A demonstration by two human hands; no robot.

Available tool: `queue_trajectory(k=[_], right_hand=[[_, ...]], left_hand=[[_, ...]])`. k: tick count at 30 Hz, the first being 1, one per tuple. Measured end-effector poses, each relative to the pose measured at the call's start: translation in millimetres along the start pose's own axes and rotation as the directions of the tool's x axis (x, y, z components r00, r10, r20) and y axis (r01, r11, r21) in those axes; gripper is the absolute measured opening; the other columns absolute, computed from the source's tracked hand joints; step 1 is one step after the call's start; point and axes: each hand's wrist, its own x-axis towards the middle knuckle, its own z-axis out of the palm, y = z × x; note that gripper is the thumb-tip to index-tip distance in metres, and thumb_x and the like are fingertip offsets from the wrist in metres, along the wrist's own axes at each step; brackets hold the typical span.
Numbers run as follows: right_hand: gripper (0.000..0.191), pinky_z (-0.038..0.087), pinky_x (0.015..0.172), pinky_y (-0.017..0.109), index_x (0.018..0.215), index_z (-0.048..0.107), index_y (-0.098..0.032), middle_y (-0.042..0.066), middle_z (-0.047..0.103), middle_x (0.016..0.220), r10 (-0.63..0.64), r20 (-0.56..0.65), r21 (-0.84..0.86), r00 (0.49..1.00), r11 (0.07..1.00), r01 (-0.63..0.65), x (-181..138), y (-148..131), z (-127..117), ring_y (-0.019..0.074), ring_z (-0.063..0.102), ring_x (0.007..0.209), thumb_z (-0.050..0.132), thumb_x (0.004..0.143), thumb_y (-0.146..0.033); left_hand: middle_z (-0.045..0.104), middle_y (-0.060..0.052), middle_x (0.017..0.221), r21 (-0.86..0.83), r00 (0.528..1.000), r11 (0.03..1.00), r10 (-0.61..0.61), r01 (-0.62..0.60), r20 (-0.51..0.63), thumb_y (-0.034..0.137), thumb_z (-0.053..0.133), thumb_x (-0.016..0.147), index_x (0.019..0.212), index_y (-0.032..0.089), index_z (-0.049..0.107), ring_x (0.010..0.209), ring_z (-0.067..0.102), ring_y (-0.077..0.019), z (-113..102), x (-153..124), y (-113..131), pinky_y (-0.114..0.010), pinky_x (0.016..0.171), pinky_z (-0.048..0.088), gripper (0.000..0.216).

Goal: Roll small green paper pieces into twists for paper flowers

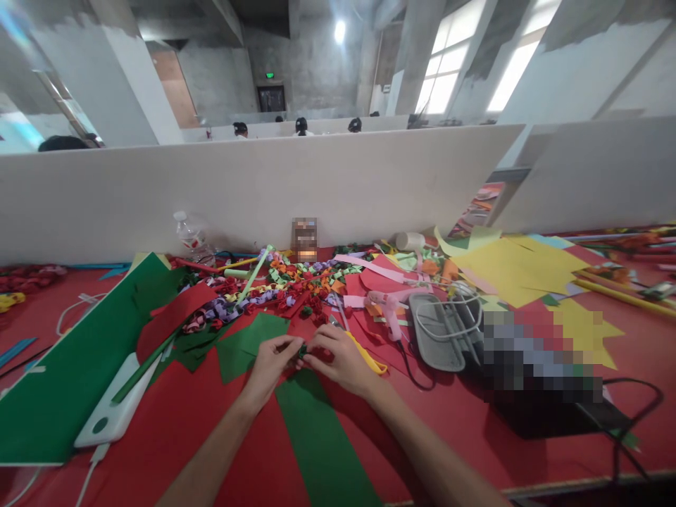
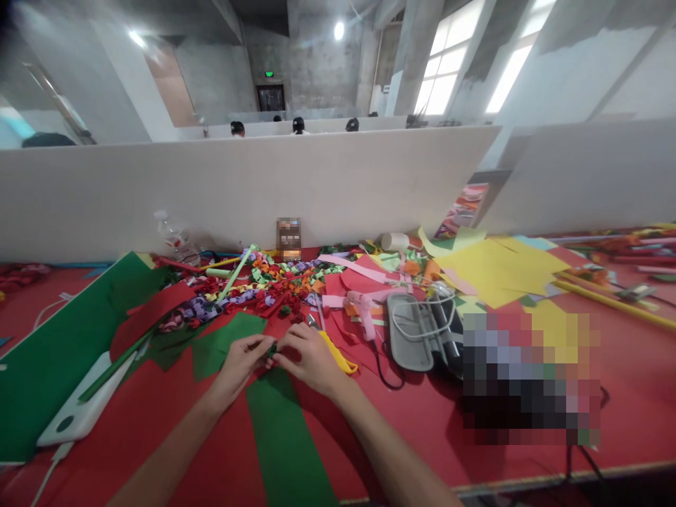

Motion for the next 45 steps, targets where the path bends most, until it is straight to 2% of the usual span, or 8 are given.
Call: queue_trajectory(k=[4,8,16,25,31,36,39,45], right_hand=[[0.008,0.045,0.077,0.031,0.085,0.064,-0.021,0.004,0.060,0.089,0.045,-0.072,0.052,0.996,0.998,-0.041,-0.2,1.7,3.6,0.0180,0.056,0.083,0.061,0.090,-0.027],[0.008,0.046,0.074,0.030,0.082,0.065,-0.021,0.003,0.060,0.085,0.120,-0.119,0.129,0.986,0.986,-0.105,0.7,-0.2,8.4,0.0170,0.058,0.080,0.060,0.089,-0.023],[0.012,0.047,0.073,0.029,0.086,0.072,-0.021,0.004,0.060,0.084,0.197,-0.169,0.205,0.966,0.965,-0.161,0.1,-1.1,12.5,0.0167,0.059,0.078,0.061,0.089,-0.025],[0.015,0.047,0.076,0.029,0.090,0.072,-0.021,0.005,0.061,0.090,0.159,-0.058,0.243,0.986,0.960,-0.140,1.6,-0.8,5.5,0.0161,0.059,0.082,0.059,0.091,-0.027],[0.007,0.045,0.069,0.027,0.079,0.065,-0.018,0.001,0.060,0.078,0.197,-0.104,0.211,0.975,0.962,-0.172,2.5,-3.0,11.0,0.0144,0.057,0.073,0.060,0.083,-0.016],[0.005,0.044,0.068,0.026,0.079,0.059,-0.019,0.000,0.060,0.078,0.213,-0.110,0.189,0.971,0.964,-0.190,-0.2,-2.4,16.2,0.0152,0.057,0.075,0.060,0.080,-0.014],[0.007,0.045,0.071,0.027,0.085,0.058,-0.020,0.001,0.060,0.083,0.183,-0.118,0.174,0.976,0.971,-0.161,-2.0,-2.9,16.7,0.0165,0.057,0.079,0.059,0.082,-0.014],[0.013,0.045,0.079,0.030,0.092,0.059,-0.021,0.004,0.060,0.091,0.083,-0.084,0.127,0.993,0.989,-0.072,-2.8,-3.0,14.4,0.0185,0.056,0.088,0.055,0.085,-0.010]], left_hand=[[0.073,-0.007,0.078,-0.076,0.999,0.996,-0.044,0.046,0.023,0.038,0.077,0.075,0.095,0.011,0.076,0.064,0.064,-0.0107,-1.3,-0.9,0.3,-0.021,0.066,0.053,0.035],[0.074,-0.009,0.081,-0.116,0.992,0.986,-0.113,0.119,0.057,0.035,0.080,0.072,0.101,0.011,0.075,0.067,0.065,-0.0107,-2.8,-0.9,1.5,-0.020,0.069,0.054,0.038],[0.074,-0.009,0.085,-0.111,0.996,0.990,-0.087,0.088,0.014,0.033,0.081,0.070,0.099,0.013,0.076,0.069,0.067,-0.0121,-4.6,1.5,-2.8,-0.022,0.070,0.055,0.036],[0.074,-0.009,0.083,-0.068,0.999,0.997,-0.044,0.044,0.001,0.036,0.079,0.072,0.097,0.012,0.075,0.068,0.067,-0.0142,-2.7,-0.5,0.1,-0.025,0.069,0.055,0.035],[0.074,-0.009,0.081,-0.018,0.998,1.000,-0.023,0.022,-0.057,0.040,0.081,0.067,0.093,0.012,0.075,0.067,0.068,-0.0172,-2.6,4.1,-7.8,-0.030,0.069,0.056,0.038],[0.074,-0.008,0.080,0.125,0.994,0.989,0.090,-0.081,-0.067,0.040,0.080,0.068,0.086,0.013,0.075,0.069,0.068,-0.0182,-3.8,5.9,-10.5,-0.028,0.067,0.056,0.033],[0.074,-0.007,0.079,0.152,0.993,0.985,0.092,-0.081,-0.068,0.041,0.079,0.069,0.083,0.013,0.076,0.068,0.067,-0.0174,-3.6,4.8,-7.2,-0.026,0.067,0.055,0.032],[0.075,-0.009,0.086,0.084,0.999,0.996,0.044,-0.043,-0.022,0.042,0.077,0.071,0.088,0.013,0.076,0.073,0.067,-0.0184,-3.4,2.7,-4.6,-0.029,0.073,0.056,0.034]])
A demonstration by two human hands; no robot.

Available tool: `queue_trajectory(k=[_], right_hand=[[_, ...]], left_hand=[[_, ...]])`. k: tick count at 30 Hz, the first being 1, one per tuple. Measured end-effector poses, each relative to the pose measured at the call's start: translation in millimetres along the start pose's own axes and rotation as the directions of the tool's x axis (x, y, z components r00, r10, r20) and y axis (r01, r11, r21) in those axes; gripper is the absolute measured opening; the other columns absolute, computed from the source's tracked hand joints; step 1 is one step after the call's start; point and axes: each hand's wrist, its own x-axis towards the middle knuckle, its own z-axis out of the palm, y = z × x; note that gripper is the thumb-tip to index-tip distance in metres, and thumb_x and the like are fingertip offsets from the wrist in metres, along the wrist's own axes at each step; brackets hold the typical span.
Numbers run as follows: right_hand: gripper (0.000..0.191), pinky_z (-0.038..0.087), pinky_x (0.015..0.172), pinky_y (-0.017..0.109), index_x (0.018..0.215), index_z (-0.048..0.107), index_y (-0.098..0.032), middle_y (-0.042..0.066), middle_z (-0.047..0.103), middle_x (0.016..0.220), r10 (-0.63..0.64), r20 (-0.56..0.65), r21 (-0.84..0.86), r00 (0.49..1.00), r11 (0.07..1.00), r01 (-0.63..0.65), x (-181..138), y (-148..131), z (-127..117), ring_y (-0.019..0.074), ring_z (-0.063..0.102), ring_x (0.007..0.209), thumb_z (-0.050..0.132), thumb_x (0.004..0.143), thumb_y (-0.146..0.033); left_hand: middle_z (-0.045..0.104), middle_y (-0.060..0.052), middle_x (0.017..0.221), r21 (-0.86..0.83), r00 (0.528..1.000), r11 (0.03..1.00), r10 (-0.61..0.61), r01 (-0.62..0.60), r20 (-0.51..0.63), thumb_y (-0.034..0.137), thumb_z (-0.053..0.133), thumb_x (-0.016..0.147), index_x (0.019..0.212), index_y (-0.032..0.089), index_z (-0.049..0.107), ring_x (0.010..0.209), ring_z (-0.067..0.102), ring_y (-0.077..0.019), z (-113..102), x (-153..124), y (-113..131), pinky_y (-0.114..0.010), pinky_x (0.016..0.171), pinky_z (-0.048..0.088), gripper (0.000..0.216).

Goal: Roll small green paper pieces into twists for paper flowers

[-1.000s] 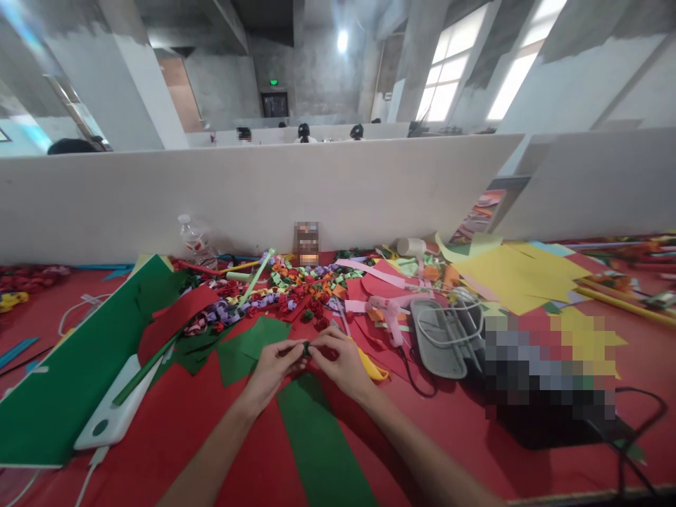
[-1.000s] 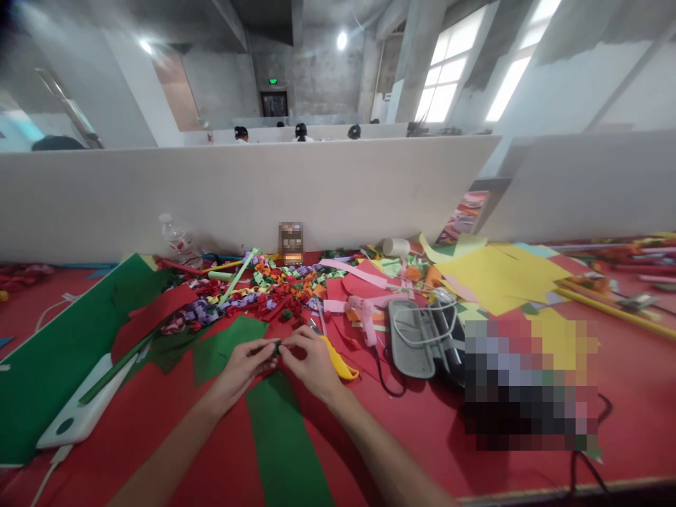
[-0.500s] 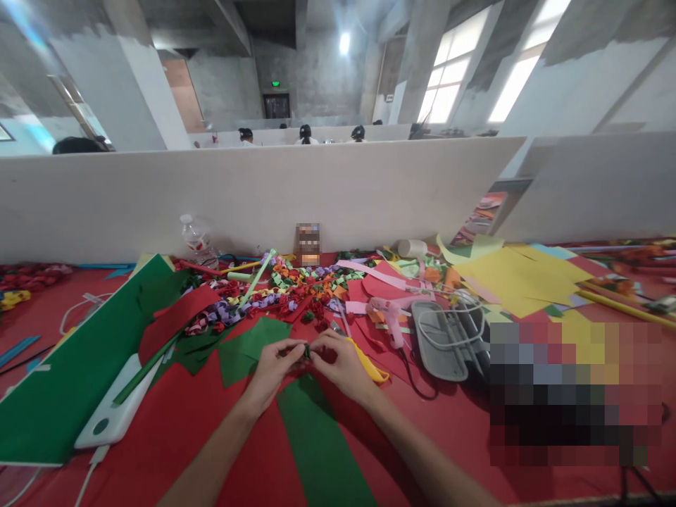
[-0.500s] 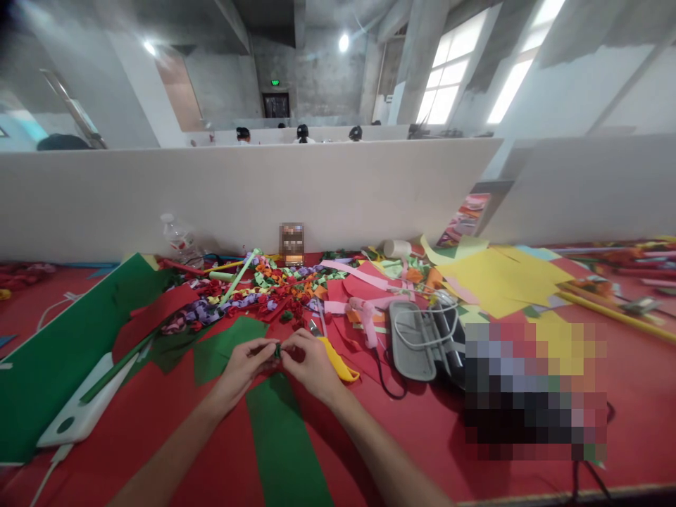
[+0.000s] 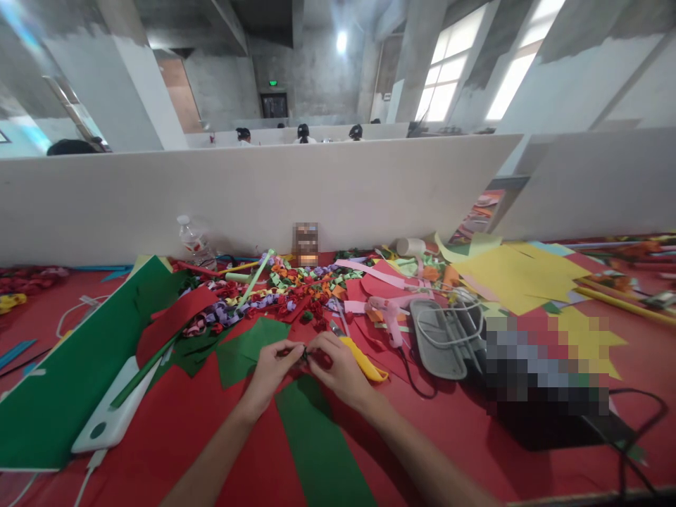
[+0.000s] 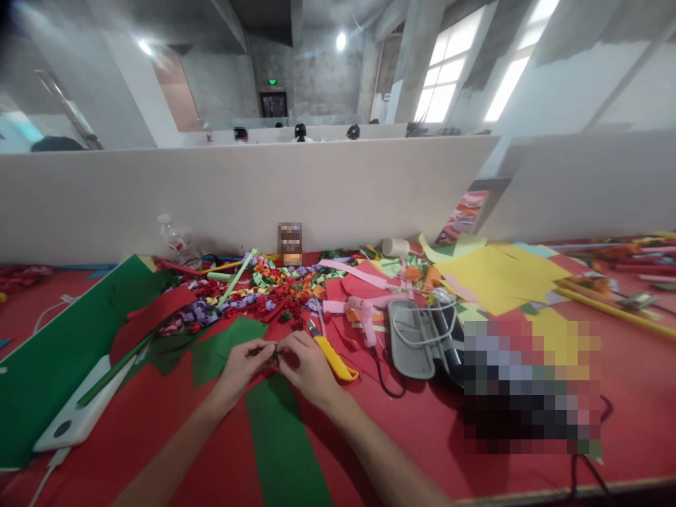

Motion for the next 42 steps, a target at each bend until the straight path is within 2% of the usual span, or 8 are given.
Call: queue_trajectory(k=[7,13,24,32,42], right_hand=[[0.011,0.045,0.076,0.030,0.088,0.059,-0.021,0.005,0.060,0.089,-0.051,0.044,-0.100,0.998,0.993,0.055,1.2,2.7,-3.9,0.0193,0.055,0.085,0.056,0.085,-0.011],[0.016,0.043,0.074,0.031,0.091,0.060,-0.022,0.005,0.060,0.089,-0.084,0.074,-0.205,0.994,0.974,0.098,-0.2,4.6,-2.1,0.0197,0.054,0.085,0.056,0.085,-0.008],[0.009,0.046,0.077,0.031,0.089,0.062,-0.021,0.004,0.062,0.086,-0.007,-0.003,-0.031,1.000,1.000,0.007,-2.3,4.5,2.9,0.0189,0.055,0.084,0.056,0.089,-0.015],[0.010,0.045,0.078,0.032,0.086,0.062,-0.021,0.004,0.064,0.086,-0.033,-0.013,-0.021,0.999,0.999,0.032,-3.4,5.8,3.8,0.0185,0.056,0.084,0.056,0.089,-0.014],[0.008,0.045,0.080,0.033,0.088,0.061,-0.022,0.004,0.064,0.085,-0.011,-0.005,-0.033,1.000,0.999,0.011,-3.2,6.6,5.0,0.0190,0.057,0.083,0.055,0.091,-0.019]], left_hand=[[0.073,-0.007,0.080,-0.065,0.999,0.997,-0.033,0.033,0.002,0.041,0.078,0.071,0.088,0.013,0.075,0.070,0.066,-0.0166,-0.1,-0.2,-1.2,-0.030,0.073,0.056,0.034],[0.072,-0.006,0.084,-0.041,0.999,0.999,-0.029,0.028,-0.022,0.043,0.080,0.067,0.085,0.014,0.076,0.073,0.066,-0.0166,1.7,0.0,0.6,-0.028,0.074,0.056,0.034],[0.074,-0.008,0.082,0.002,0.999,1.000,-0.003,0.003,-0.042,0.043,0.079,0.068,0.089,0.013,0.076,0.070,0.067,-0.0172,-0.7,3.5,-5.0,-0.028,0.070,0.057,0.036],[0.073,-0.006,0.076,0.004,0.998,0.999,-0.037,0.037,-0.046,0.044,0.080,0.066,0.086,0.013,0.076,0.066,0.066,-0.0162,1.9,0.7,-0.4,-0.028,0.070,0.056,0.037],[0.072,-0.007,0.078,-0.008,0.998,0.998,-0.057,0.057,-0.026,0.045,0.080,0.066,0.085,0.012,0.076,0.068,0.065,-0.0157,5.8,-1.4,6.8,-0.028,0.072,0.056,0.038]])
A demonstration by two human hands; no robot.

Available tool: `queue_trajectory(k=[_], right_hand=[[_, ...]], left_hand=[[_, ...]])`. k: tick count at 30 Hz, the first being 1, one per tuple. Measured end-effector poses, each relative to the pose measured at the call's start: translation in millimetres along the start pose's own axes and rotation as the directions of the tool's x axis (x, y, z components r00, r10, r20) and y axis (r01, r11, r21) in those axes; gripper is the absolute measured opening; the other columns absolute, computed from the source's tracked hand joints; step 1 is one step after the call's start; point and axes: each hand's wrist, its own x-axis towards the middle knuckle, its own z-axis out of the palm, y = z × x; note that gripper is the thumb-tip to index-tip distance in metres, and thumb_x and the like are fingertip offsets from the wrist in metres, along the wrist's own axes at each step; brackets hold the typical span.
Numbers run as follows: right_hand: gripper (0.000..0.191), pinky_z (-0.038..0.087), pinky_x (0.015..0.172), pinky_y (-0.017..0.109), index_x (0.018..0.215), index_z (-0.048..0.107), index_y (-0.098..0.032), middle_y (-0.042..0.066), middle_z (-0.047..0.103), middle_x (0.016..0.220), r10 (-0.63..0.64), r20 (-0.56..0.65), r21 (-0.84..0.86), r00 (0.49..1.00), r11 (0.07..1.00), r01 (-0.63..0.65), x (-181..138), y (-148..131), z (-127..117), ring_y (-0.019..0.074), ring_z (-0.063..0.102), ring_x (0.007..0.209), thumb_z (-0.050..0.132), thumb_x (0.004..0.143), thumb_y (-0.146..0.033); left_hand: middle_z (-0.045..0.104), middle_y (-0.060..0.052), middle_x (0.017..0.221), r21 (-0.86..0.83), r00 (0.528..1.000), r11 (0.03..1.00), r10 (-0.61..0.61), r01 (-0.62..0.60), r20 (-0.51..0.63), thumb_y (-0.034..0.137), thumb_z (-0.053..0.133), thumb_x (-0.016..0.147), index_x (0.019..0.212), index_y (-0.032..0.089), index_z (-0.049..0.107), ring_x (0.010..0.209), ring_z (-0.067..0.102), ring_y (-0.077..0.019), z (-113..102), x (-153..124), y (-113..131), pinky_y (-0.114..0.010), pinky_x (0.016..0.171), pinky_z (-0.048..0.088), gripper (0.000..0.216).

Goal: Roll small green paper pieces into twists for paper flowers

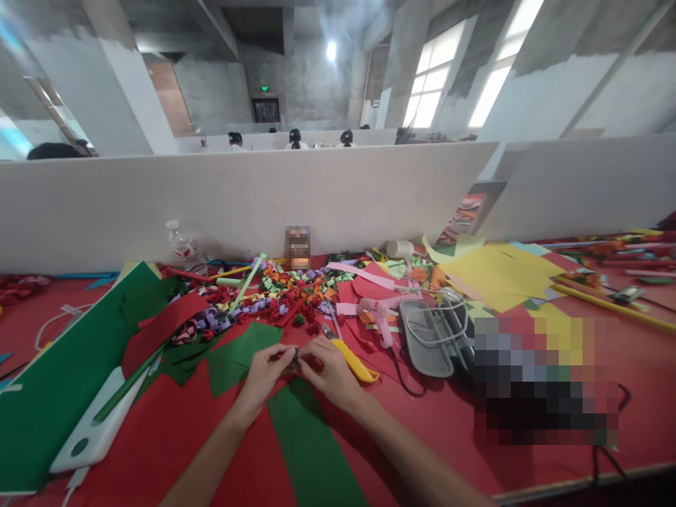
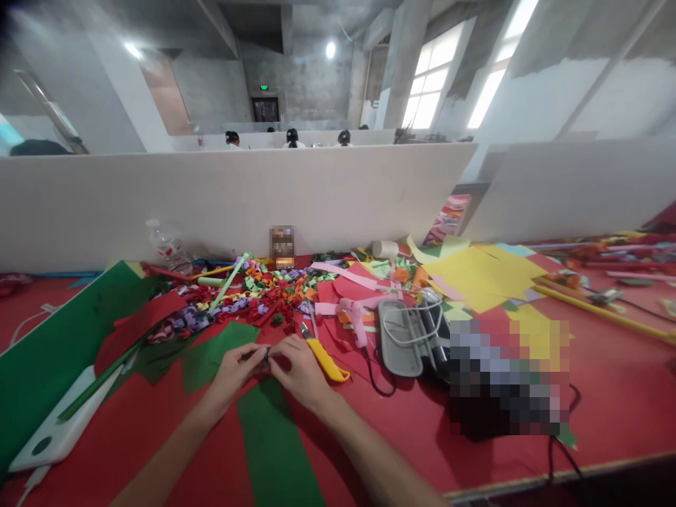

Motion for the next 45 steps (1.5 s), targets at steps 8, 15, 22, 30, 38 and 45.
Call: queue_trajectory(k=[8,15,22,30,38,45], right_hand=[[0.009,0.046,0.080,0.034,0.086,0.062,-0.022,0.004,0.064,0.086,-0.027,-0.012,-0.003,1.000,1.000,0.027,1.1,-3.9,-1.5,0.0192,0.056,0.085,0.056,0.090,-0.017],[0.009,0.044,0.079,0.034,0.084,0.062,-0.022,0.004,0.064,0.085,-0.069,-0.012,-0.031,0.998,0.997,0.069,2.3,-4.3,-1.7,0.0193,0.054,0.084,0.057,0.090,-0.018],[0.009,0.042,0.079,0.034,0.081,0.061,-0.021,0.003,0.064,0.084,-0.042,-0.021,-0.079,0.999,0.996,0.040,3.1,-5.4,-2.1,0.0193,0.054,0.084,0.058,0.089,-0.019],[0.005,0.044,0.079,0.035,0.093,0.062,-0.021,0.004,0.066,0.090,0.040,-0.092,-0.017,0.995,0.999,-0.042,1.5,-0.8,3.3,0.0199,0.057,0.085,0.059,0.089,-0.020],[0.004,0.048,0.075,0.032,0.088,0.065,-0.020,0.005,0.063,0.087,0.117,-0.159,0.106,0.980,0.989,-0.101,3.4,-1.5,2.6,0.0191,0.059,0.084,0.062,0.088,-0.023],[0.010,0.048,0.078,0.034,0.090,0.070,-0.022,0.006,0.062,0.090,0.091,-0.123,0.052,0.988,0.995,-0.085,3.4,0.2,-0.3,0.0205,0.058,0.088,0.062,0.089,-0.027]], left_hand=[[0.072,-0.007,0.082,-0.001,0.999,1.000,0.011,-0.011,0.034,0.043,0.077,0.071,0.085,0.012,0.075,0.071,0.066,-0.0162,-1.6,-0.9,-0.9,-0.029,0.074,0.056,0.034],[0.072,-0.007,0.082,-0.010,1.000,1.000,0.022,-0.022,0.016,0.044,0.078,0.070,0.085,0.012,0.075,0.073,0.067,-0.0179,-2.5,1.3,-5.2,-0.031,0.075,0.057,0.035],[0.072,-0.007,0.079,-0.031,0.999,0.999,0.030,-0.030,0.018,0.042,0.078,0.071,0.086,0.011,0.075,0.069,0.066,-0.0164,-4.0,4.4,-8.7,-0.029,0.073,0.057,0.034],[0.073,-0.009,0.093,-0.187,1.000,0.982,-0.005,0.006,0.010,0.037,0.081,0.069,0.094,0.012,0.075,0.082,0.068,-0.0180,-1.9,2.8,-9.1,-0.030,0.080,0.057,0.035],[0.072,-0.007,0.094,-0.260,1.000,0.965,-0.005,0.007,0.008,0.031,0.081,0.071,0.096,0.014,0.075,0.086,0.067,-0.0170,-2.1,3.1,-8.2,-0.030,0.085,0.056,0.031],[0.073,-0.009,0.092,-0.241,1.000,0.971,0.008,-0.001,0.027,0.032,0.080,0.072,0.094,0.013,0.076,0.083,0.068,-0.0183,-2.0,2.1,-5.0,-0.031,0.081,0.058,0.030]])
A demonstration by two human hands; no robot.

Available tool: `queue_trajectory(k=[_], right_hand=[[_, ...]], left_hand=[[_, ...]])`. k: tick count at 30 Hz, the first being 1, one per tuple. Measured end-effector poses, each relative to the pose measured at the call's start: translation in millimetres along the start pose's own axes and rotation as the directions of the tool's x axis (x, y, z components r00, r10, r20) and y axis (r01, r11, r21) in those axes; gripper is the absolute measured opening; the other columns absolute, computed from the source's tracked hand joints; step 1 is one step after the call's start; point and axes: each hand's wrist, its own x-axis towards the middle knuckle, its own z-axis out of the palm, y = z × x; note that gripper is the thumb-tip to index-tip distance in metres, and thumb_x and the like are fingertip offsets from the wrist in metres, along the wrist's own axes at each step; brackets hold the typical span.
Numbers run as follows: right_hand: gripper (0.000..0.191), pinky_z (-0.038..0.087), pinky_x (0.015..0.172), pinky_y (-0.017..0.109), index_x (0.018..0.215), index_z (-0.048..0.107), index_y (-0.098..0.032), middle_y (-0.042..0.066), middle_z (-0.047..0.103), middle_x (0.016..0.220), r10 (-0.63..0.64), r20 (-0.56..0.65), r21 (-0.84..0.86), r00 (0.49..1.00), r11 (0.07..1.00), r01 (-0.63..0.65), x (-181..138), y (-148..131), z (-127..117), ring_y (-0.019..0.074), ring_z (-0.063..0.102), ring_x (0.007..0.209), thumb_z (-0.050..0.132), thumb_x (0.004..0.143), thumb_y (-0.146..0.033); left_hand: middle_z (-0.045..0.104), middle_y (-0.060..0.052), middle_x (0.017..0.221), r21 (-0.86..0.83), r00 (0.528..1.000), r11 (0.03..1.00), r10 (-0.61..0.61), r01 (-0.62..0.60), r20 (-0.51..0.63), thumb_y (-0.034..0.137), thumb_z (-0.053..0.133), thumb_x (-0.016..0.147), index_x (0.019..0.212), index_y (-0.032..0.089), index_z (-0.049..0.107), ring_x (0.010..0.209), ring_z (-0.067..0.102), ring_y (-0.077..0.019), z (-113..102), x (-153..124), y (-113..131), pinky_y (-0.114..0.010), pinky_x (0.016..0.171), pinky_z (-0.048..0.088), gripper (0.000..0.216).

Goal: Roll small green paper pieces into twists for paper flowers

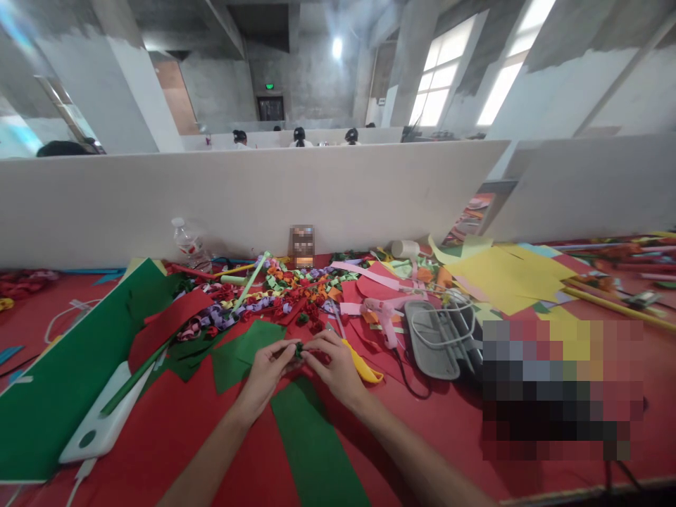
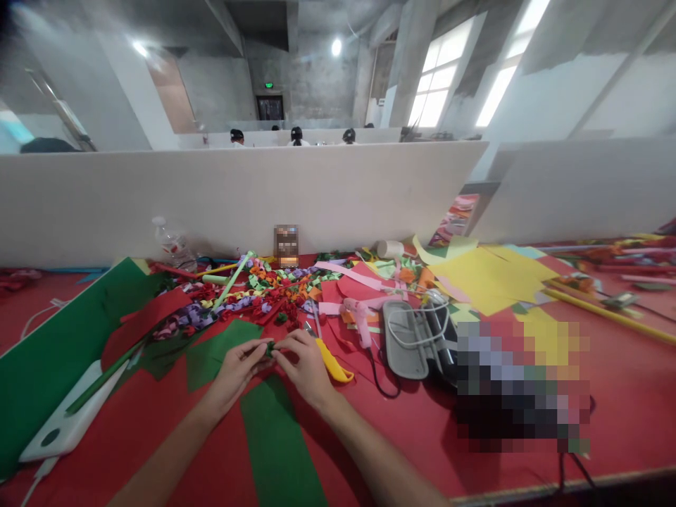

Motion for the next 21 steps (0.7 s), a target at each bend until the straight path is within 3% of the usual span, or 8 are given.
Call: queue_trajectory(k=[12,21], right_hand=[[0.013,0.045,0.075,0.032,0.087,0.069,-0.021,0.005,0.061,0.086,-0.051,0.001,-0.052,0.999,0.997,0.051,-1.0,0.3,0.5,0.0186,0.056,0.082,0.059,0.092,-0.026],[0.012,0.038,0.077,0.036,0.091,0.070,-0.025,0.004,0.066,0.086,-0.249,0.101,-0.287,0.963,0.920,0.268,0.0,6.9,-5.4,0.0198,0.054,0.083,0.058,0.094,-0.027]], left_hand=[[0.074,-0.008,0.092,0.182,0.996,0.980,0.084,-0.081,-0.010,0.039,0.077,0.072,0.094,0.014,0.076,0.083,0.069,-0.0207,-3.7,2.3,-3.7,-0.032,0.080,0.058,0.034],[0.073,-0.007,0.080,0.102,0.999,0.994,-0.027,0.025,0.022,0.035,0.080,0.071,0.088,0.012,0.077,0.069,0.065,-0.0146,-3.3,-2.8,2.8,-0.026,0.073,0.055,0.030]])
